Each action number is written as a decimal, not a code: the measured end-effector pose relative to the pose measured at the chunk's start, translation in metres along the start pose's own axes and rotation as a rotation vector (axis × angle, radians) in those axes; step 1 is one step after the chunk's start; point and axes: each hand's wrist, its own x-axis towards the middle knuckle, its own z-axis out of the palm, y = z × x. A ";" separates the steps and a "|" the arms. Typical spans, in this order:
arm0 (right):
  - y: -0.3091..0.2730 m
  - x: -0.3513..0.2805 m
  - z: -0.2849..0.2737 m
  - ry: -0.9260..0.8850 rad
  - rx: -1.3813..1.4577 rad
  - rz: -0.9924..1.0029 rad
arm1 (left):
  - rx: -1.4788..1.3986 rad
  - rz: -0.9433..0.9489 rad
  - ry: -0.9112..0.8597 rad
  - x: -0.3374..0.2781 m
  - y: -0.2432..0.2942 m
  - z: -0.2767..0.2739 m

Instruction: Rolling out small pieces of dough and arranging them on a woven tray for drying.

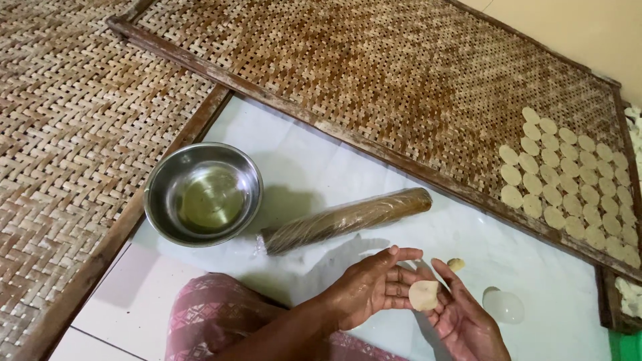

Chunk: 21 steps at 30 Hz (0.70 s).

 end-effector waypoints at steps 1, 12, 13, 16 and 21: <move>-0.004 -0.001 0.006 -0.086 0.000 -0.039 | 0.028 -0.009 0.007 0.000 0.001 0.000; -0.026 -0.006 0.032 0.357 -0.452 -0.015 | 0.180 -0.023 0.088 -0.005 0.008 0.010; -0.028 -0.006 0.035 0.380 -0.514 -0.020 | 0.164 -0.010 0.075 -0.004 0.007 0.010; -0.020 0.003 0.002 0.343 -0.532 -0.069 | 0.216 -0.005 0.061 -0.006 0.010 0.013; -0.063 0.010 -0.013 0.210 -0.567 -0.009 | 0.540 -0.037 0.153 -0.002 0.012 0.008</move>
